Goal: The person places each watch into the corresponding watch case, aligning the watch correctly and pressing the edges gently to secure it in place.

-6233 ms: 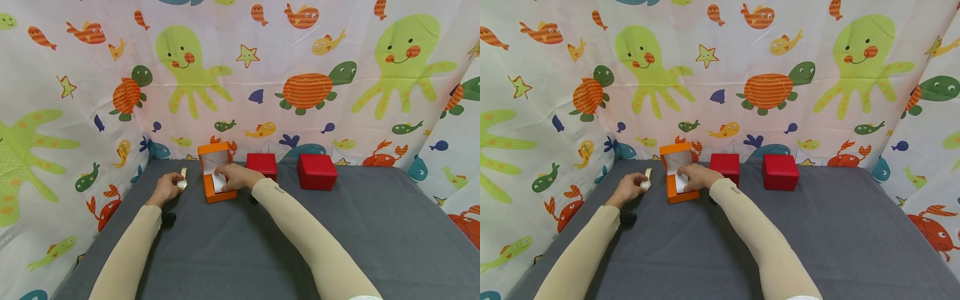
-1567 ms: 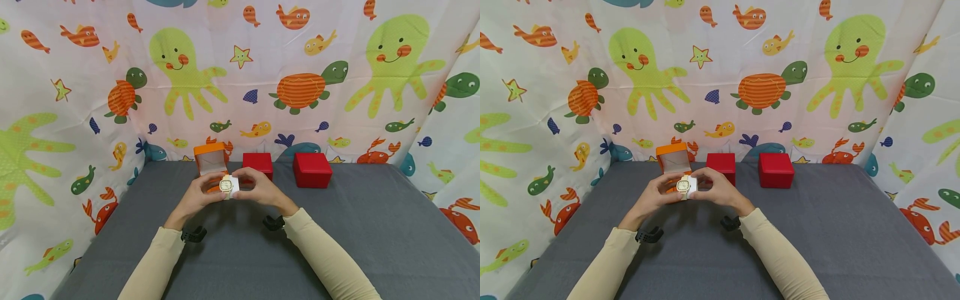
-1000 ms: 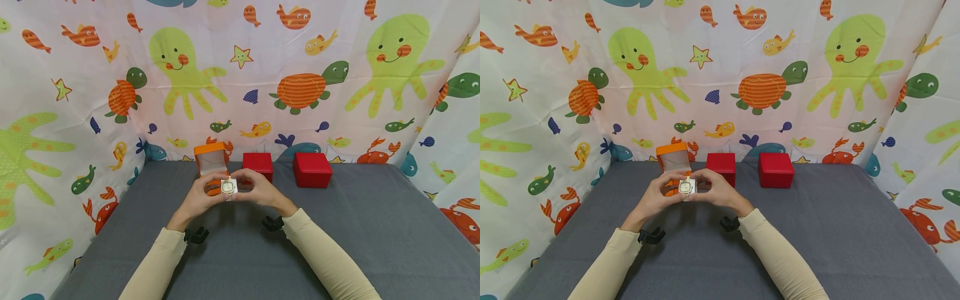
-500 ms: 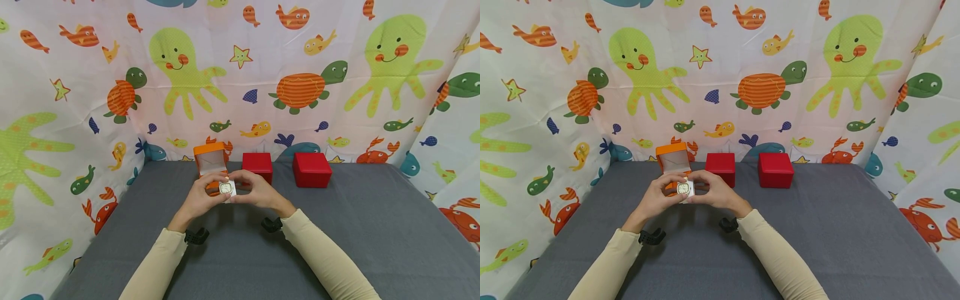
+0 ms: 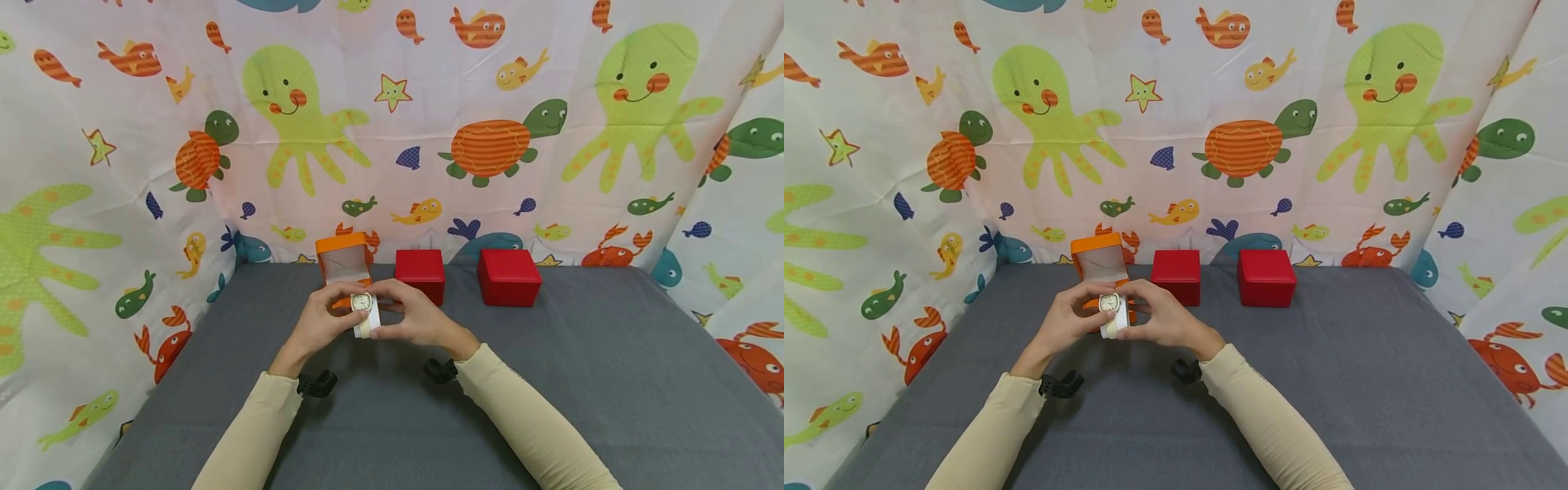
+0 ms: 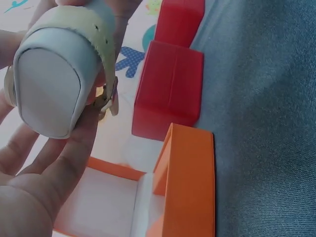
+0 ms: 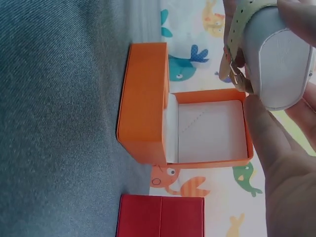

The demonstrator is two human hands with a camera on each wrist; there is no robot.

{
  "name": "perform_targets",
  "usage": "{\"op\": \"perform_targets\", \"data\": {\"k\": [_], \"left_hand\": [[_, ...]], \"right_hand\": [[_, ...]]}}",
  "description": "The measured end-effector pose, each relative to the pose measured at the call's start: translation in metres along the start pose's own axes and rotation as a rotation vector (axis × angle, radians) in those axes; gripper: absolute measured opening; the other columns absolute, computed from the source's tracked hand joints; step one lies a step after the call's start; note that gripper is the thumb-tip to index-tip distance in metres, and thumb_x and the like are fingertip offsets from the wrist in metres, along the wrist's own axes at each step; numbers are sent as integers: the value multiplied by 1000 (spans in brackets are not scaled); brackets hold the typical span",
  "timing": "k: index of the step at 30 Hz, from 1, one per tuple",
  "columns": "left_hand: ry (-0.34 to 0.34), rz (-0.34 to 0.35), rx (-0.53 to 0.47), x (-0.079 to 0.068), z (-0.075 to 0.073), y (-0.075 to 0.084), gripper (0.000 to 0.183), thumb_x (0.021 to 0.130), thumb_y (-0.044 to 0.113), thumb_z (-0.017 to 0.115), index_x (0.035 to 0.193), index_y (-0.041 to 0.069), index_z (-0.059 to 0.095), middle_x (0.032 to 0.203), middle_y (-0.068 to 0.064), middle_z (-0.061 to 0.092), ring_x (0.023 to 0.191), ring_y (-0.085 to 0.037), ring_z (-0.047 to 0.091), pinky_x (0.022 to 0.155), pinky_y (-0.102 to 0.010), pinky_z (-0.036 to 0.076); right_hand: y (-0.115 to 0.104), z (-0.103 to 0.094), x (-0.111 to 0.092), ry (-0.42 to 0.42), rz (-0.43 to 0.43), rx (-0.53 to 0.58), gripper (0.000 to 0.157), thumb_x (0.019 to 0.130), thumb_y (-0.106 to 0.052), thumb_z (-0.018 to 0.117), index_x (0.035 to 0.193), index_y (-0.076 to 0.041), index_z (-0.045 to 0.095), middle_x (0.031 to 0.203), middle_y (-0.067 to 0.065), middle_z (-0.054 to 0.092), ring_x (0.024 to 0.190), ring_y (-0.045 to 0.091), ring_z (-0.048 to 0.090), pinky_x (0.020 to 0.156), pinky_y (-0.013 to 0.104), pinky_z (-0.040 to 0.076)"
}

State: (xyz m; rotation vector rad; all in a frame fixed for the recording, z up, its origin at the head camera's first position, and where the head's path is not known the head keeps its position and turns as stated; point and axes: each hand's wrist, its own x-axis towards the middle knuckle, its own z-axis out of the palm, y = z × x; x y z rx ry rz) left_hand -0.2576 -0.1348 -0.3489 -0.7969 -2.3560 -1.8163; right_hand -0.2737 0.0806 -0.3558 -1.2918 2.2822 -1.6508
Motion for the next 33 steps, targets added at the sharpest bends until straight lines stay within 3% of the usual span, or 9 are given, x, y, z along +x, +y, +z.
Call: {"op": "perform_targets", "data": {"k": [6,13,20,24,28,33], "left_hand": [[-24,-30,19,-1,1,9,32,82,-1,72,113,-5,65,122,-17,58,106,-29,55,91,-49,49],[-27,-33,4,3,1,-22,34,81,4,75,114,3,67,125,-12,58,107,-29,55,91,-48,49],[-40,-28,27,3,0,-28,32,82,14,77,113,13,68,122,-3,59,106,-23,56,90,-42,51],[-62,-57,93,3,-3,-27,44,79,19,79,120,13,63,123,-3,56,105,-25,55,90,-48,50],[-112,-120,134,1,-6,-27,63,76,20,82,131,10,53,131,-7,50,109,-35,52,89,-55,48],[-161,-180,180,1,-9,-27,75,73,20,84,136,7,47,145,-10,38,119,-40,47,94,-51,46]], "right_hand": [[22,1,0,33,48,-26,58,75,-13,82,127,-9,55,122,1,55,109,18,56,91,51,48],[37,1,0,25,51,-22,58,76,-24,82,127,-16,56,120,-5,56,108,15,56,90,48,49],[37,0,-1,19,70,-18,58,76,-23,82,127,-16,56,120,-5,56,108,15,56,90,48,49],[38,-1,-1,24,86,-38,58,76,-25,82,127,-17,56,120,-7,55,108,15,56,90,46,50],[40,-2,-2,27,94,-52,59,75,-25,82,127,-18,56,120,-8,55,107,15,55,89,45,51],[42,-2,-2,17,99,-55,60,75,-25,82,128,-17,56,120,-8,55,109,15,54,90,43,51]]}}
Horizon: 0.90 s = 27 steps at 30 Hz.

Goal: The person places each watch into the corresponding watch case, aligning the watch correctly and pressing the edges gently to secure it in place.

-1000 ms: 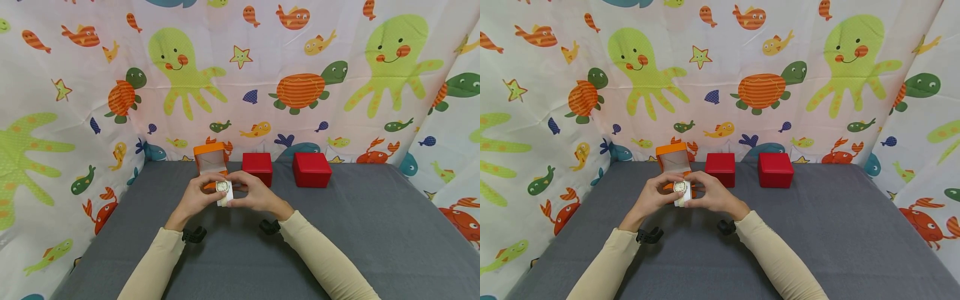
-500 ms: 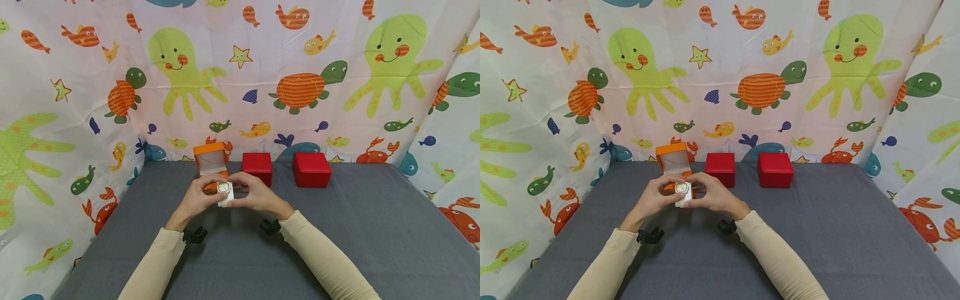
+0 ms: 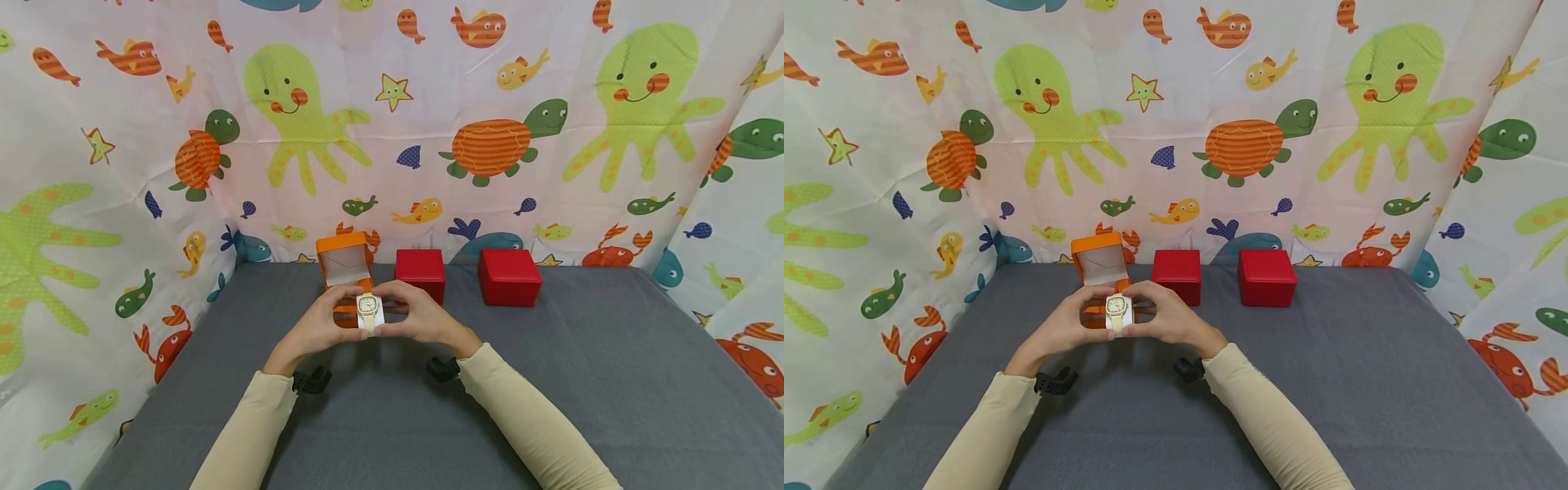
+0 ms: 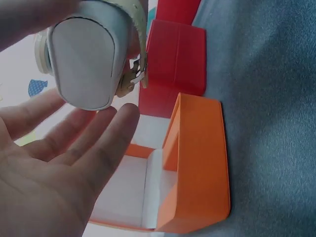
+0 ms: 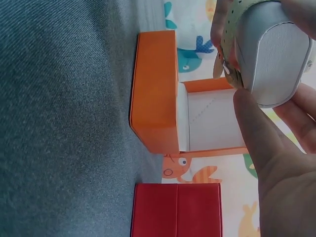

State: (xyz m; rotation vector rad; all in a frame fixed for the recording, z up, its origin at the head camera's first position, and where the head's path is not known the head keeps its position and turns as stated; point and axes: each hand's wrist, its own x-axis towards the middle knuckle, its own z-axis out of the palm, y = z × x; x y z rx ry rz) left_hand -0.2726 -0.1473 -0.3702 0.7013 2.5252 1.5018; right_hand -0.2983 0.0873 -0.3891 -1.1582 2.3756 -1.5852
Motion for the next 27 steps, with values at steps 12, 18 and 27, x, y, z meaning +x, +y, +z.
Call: {"op": "perform_targets", "data": {"k": [12,18,27], "left_hand": [[45,26,146,2,1,-4,67,71,25,86,128,8,56,147,-6,40,121,-33,49,97,-53,43],[66,13,214,7,-4,-14,69,71,26,85,131,10,55,142,-8,45,116,-33,49,94,-50,46],[61,-50,285,27,-14,-38,67,74,30,83,132,13,54,126,-5,53,107,-29,53,91,-46,49]], "right_hand": [[4,-1,2,-71,32,-1,59,77,-18,79,129,-15,53,122,-6,53,114,11,56,95,34,48],[10,-3,16,-109,-5,-95,59,76,-19,78,129,-11,53,122,-4,54,110,14,55,97,39,47],[17,-5,46,-206,112,-228,65,79,-20,76,137,-11,47,130,0,50,116,23,50,97,43,46]]}}
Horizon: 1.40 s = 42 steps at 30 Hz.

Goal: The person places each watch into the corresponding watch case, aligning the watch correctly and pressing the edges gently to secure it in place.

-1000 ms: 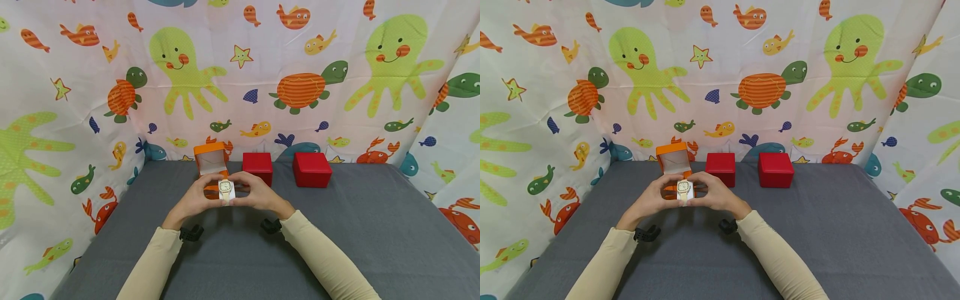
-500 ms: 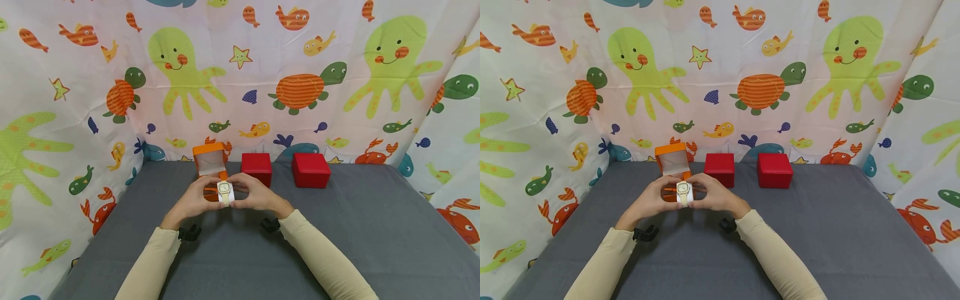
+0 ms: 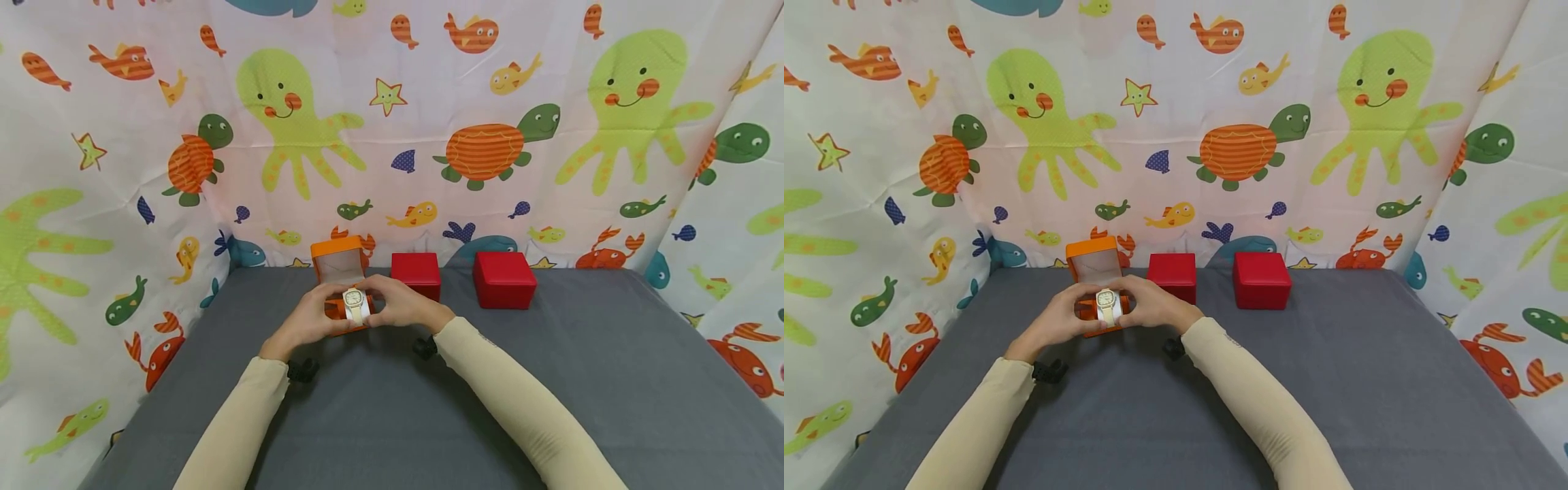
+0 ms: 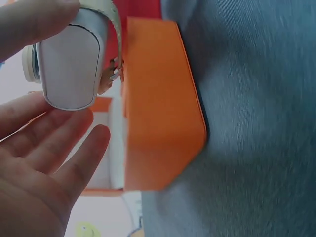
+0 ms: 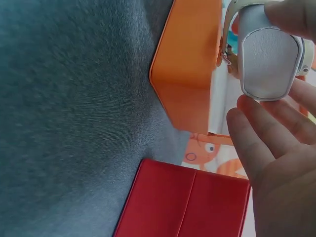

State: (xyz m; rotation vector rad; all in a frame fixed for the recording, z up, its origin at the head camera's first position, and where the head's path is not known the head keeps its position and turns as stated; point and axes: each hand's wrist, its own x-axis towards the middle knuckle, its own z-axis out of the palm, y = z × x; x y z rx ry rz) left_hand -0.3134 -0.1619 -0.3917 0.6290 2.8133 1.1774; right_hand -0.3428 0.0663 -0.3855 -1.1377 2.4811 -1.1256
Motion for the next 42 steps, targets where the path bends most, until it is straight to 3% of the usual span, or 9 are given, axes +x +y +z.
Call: {"op": "perform_targets", "data": {"k": [7,12,23,37,42], "left_hand": [[-11,-24,-6,6,-8,-16,65,77,26,82,132,9,52,126,-8,52,111,-30,53,94,-47,47],[-13,-55,0,13,-10,-23,66,77,25,81,133,9,51,127,-9,51,109,-29,53,92,-45,49],[-35,-62,42,25,-4,-33,66,77,24,81,133,6,51,126,-11,52,105,-27,52,93,-43,48],[-31,-143,69,27,2,-32,68,75,20,82,133,3,51,127,-12,52,106,-29,52,95,-43,46],[-22,-149,83,24,2,-31,69,75,22,82,133,3,50,127,-14,52,107,-29,51,96,-44,45]], "right_hand": [[0,2,26,-42,65,-117,62,80,-24,76,135,-16,48,129,-2,51,115,23,48,95,37,46],[0,2,38,-63,107,-127,62,81,-23,76,136,-18,47,130,-2,50,115,22,47,94,35,47],[8,4,47,-86,155,-171,61,82,-22,75,136,-15,47,128,0,52,111,21,49,94,33,46],[3,9,54,-124,237,-244,56,83,-24,76,132,-16,49,119,-1,55,101,18,50,88,30,47],[-5,3,53,-122,231,-235,59,84,-21,74,136,-11,48,130,4,54,113,22,51,96,34,46]]}}
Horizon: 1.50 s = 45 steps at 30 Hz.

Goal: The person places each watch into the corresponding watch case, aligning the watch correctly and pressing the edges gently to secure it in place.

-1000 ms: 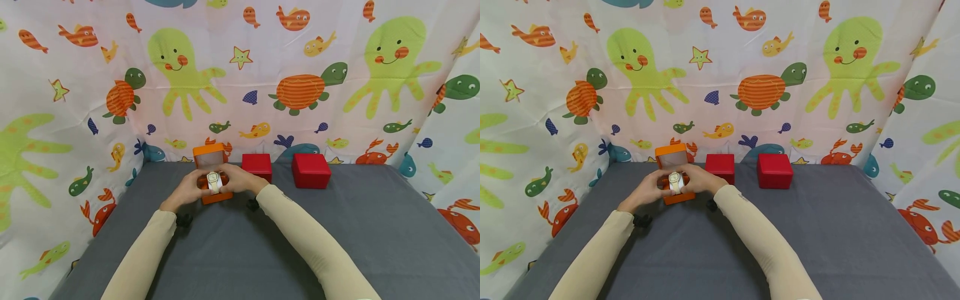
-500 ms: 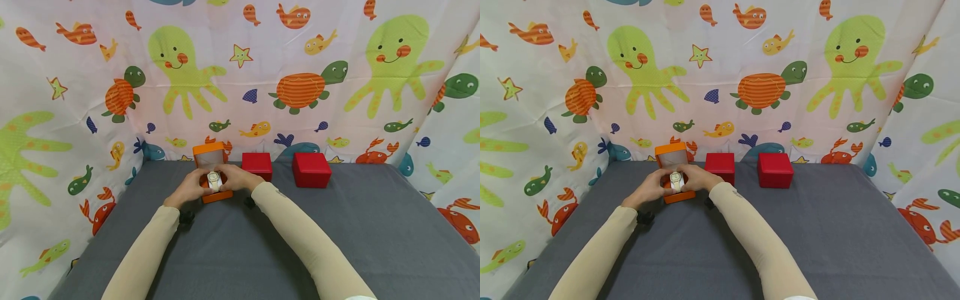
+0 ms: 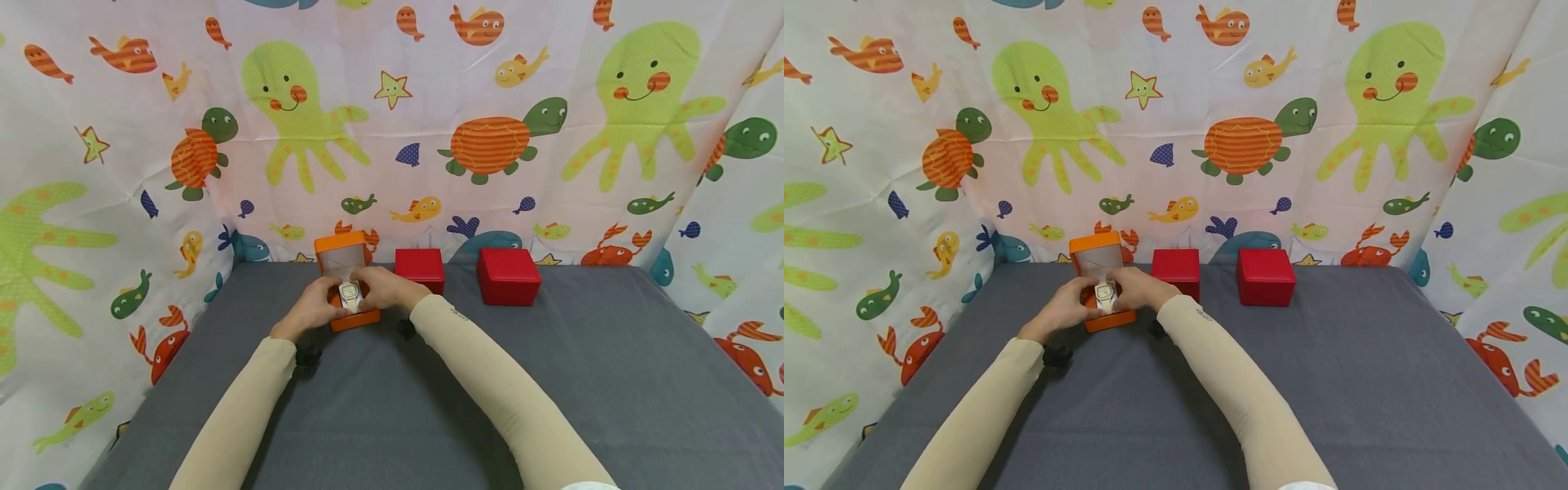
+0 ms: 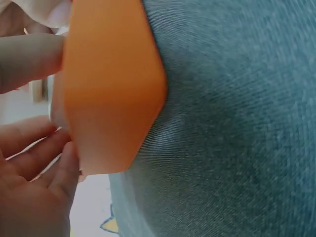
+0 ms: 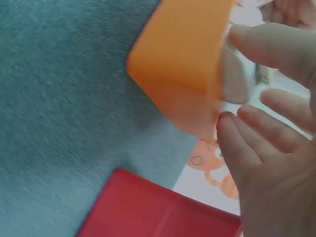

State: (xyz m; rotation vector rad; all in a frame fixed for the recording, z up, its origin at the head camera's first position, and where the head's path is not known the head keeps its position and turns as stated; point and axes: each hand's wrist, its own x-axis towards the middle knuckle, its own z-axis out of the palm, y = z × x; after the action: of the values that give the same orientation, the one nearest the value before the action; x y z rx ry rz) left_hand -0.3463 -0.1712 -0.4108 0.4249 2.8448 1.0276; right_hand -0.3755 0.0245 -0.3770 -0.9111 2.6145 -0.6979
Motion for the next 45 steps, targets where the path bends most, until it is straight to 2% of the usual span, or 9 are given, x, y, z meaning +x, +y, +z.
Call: {"op": "perform_targets", "data": {"k": [5,11,13,16,20,25,29,34,45], "left_hand": [[32,1,1,-11,-3,-1,72,76,27,82,135,3,50,128,-15,49,110,-30,51,97,-46,44],[91,-25,-5,-23,0,1,71,76,28,82,134,1,51,128,-18,47,109,-33,51,95,-48,45],[103,-43,-49,-25,1,2,71,76,24,82,134,-1,51,127,-18,49,108,-33,55,92,-48,47],[101,-87,-124,-27,4,2,71,76,17,82,136,-2,48,126,-18,54,107,-33,59,89,-46,50],[82,-178,-198,-30,7,2,73,78,16,80,139,-2,43,126,-21,54,109,-35,59,88,-46,51],[93,-222,-213,-30,8,0,72,79,18,79,138,-3,43,128,-22,54,113,-35,56,89,-46,50],[97,-235,-219,-30,9,-1,72,79,17,79,138,-2,43,128,-22,54,113,-35,57,88,-46,50],[97,-254,-224,-30,10,1,72,79,16,80,138,-3,43,128,-22,54,113,-35,56,87,-45,51],[104,-253,-260,-31,10,0,73,77,15,81,137,-4,43,127,-23,55,113,-35,58,87,-45,52]], "right_hand": [[-5,-16,-2,95,-53,44,50,87,-17,70,130,-4,50,127,12,56,108,26,57,91,34,50],[-10,-32,-1,285,11,-81,36,88,-27,69,114,-9,51,102,7,57,85,16,51,73,25,49],[-10,-36,0,331,37,-98,39,89,-29,69,116,-11,48,103,6,53,84,16,50,72,26,49],[-11,-40,3,370,63,-108,51,89,-29,69,129,-13,42,117,6,48,90,17,51,80,28,51],[-12,-48,7,351,74,-161,66,89,-33,68,144,-16,35,138,7,39,105,21,53,97,35,46],[-14,-53,14,247,55,-242,68,91,-36,65,148,-16,34,147,7,39,125,22,46,107,35,35],[-15,-53,17,214,39,-239,62,93,-31,62,147,-14,37,140,7,44,116,21,49,105,31,38],[-17,-50,19,240,20,-238,52,94,-26,62,141,-11,44,123,7,47,103,19,50,96,27,45],[-14,-45,6,217,-41,-187,45,89,-28,68,124,-16,44,117,4,54,101,19,52,96,32,46]]}}
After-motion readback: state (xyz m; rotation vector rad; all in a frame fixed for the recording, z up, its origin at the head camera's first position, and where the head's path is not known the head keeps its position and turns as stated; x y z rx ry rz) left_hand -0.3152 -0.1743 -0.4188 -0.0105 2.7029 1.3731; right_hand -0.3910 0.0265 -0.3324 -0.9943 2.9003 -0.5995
